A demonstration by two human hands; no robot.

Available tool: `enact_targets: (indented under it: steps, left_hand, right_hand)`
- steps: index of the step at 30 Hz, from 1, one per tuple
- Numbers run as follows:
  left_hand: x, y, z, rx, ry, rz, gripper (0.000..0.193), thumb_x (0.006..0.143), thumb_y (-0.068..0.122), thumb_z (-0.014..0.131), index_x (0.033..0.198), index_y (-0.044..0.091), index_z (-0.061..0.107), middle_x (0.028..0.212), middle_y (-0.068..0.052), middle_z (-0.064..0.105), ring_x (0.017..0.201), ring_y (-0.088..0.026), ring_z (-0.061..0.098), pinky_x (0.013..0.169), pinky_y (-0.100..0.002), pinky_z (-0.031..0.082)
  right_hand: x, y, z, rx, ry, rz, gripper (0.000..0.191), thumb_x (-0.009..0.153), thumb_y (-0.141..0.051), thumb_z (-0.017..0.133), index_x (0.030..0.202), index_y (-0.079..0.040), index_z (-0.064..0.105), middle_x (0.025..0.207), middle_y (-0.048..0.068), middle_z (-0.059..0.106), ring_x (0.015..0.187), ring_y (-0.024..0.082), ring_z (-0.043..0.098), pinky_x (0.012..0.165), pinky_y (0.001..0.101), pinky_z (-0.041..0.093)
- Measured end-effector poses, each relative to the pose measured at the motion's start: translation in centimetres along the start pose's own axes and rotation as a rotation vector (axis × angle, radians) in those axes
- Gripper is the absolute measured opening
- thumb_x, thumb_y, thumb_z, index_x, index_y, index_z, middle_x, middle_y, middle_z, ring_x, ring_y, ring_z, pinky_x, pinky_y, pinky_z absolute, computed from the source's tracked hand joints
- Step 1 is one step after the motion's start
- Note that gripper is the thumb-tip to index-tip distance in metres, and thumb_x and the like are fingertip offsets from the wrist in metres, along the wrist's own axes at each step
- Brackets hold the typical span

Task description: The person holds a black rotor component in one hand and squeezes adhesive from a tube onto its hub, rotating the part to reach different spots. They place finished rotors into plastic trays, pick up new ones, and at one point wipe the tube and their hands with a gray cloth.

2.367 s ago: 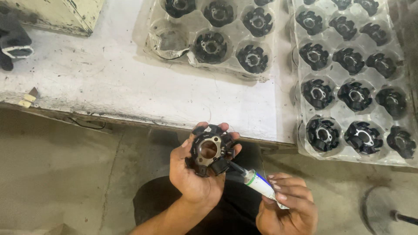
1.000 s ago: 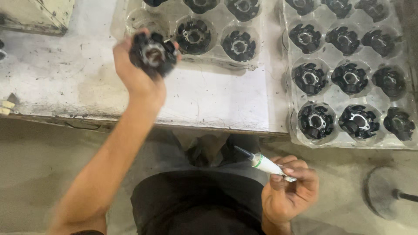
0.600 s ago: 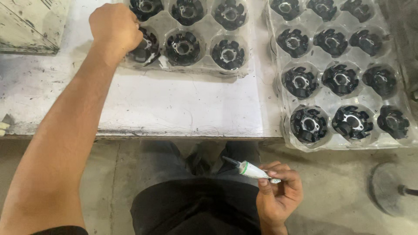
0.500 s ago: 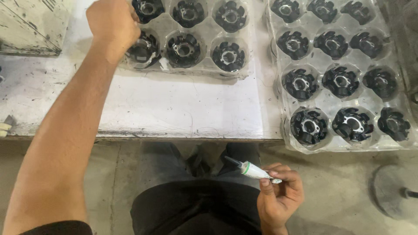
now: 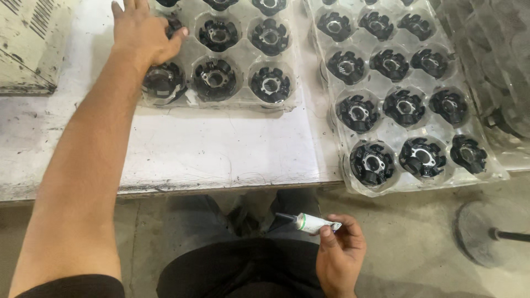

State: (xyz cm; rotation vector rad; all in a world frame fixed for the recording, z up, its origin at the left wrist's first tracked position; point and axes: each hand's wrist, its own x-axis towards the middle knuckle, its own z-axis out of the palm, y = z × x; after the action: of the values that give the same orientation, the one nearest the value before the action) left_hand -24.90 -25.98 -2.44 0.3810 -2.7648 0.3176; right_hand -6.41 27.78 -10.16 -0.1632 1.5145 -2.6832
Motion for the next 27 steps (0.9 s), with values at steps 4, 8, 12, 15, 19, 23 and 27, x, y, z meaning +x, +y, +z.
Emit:
enact_targets:
  steps: [4,8,12,15,19,23,27]
  left_hand:
    - [-2.2,0.7,-6.6,-0.29,-0.077,-0.133,0.058,0.114,0.059,0.056,0.115,0.004,0.075,0.127,-0.027,0.064,0.12,-0.042,0.059,0.097,-0.057,0.049]
    - [-8.7,2.3,-11.4,-1.041,-0.301,-0.387,0.048,0.109,0.055,0.048,0.123,0.01,0.061,0.116,-0.017,0.071,0.104,-0.029,0.071,0.094,-0.044,0.055]
    - [-18.2,6.1,-13.7,-2.088,-0.092,-0.277,0.05,0.105,0.05,0.052,0.121,0.002,0.056,0.131,-0.024,0.065,0.119,-0.037,0.069,0.102,-0.054,0.055]
    - [-25.0,10.4,-15.2,-2.427,0.181,-0.102,0.065,0.096,0.05,0.072,0.143,0.011,0.049,0.138,-0.028,0.05,0.139,-0.045,0.051,0.127,-0.06,0.039]
    - [-27.5,15.0,-15.6,-2.771,0.407,-0.426,0.076,0.091,0.035,0.075,0.151,-0.001,0.043,0.154,-0.031,0.045,0.148,-0.047,0.043,0.126,-0.057,0.036]
    - [-27.9,17.1,-17.1,-2.737,0.372,-0.553,0.071,0.081,0.015,0.073,0.144,-0.002,0.044,0.15,-0.03,0.047,0.136,-0.044,0.048,0.116,-0.055,0.04]
    - [-29.5,18.9,-19.2,-2.295,0.377,-0.311,0.051,0.096,0.022,0.069,0.136,-0.005,0.05,0.142,-0.03,0.05,0.123,-0.033,0.055,0.112,-0.047,0.046]
  right_hand:
    - [1.1,0.0,0.3,0.072,0.055,0.244,0.035,0.096,-0.006,0.064,0.13,0.003,0.059,0.105,0.017,0.07,0.095,0.026,0.07,0.083,0.0395,0.057]
    - [2.3,0.9,1.0,0.138,0.04,0.421,0.034,0.095,-0.008,0.065,0.127,0.003,0.058,0.109,0.018,0.071,0.096,0.027,0.07,0.087,0.0411,0.057]
    - [2.3,2.4,2.0,0.171,-0.034,0.482,0.035,0.091,-0.005,0.07,0.125,0.001,0.06,0.111,0.019,0.071,0.095,0.03,0.071,0.089,0.0425,0.057]
    - [1.8,2.9,2.8,0.246,-0.118,0.496,0.032,0.093,-0.007,0.073,0.122,0.002,0.064,0.11,0.024,0.071,0.096,0.033,0.071,0.091,0.0458,0.057]
    - [1.1,2.4,4.0,0.215,-0.204,0.341,0.029,0.09,0.002,0.077,0.116,0.003,0.065,0.11,0.02,0.069,0.1,0.029,0.07,0.09,0.0418,0.058]
    - [-0.3,0.8,5.4,-0.015,-0.263,0.016,0.027,0.085,0.013,0.076,0.106,0.001,0.063,0.109,0.016,0.066,0.101,0.026,0.069,0.087,0.0352,0.058]
    - [-1.9,-0.7,6.8,-0.263,-0.222,-0.349,0.027,0.088,0.014,0.071,0.102,-0.004,0.059,0.097,0.008,0.064,0.096,0.026,0.07,0.083,0.0407,0.065]
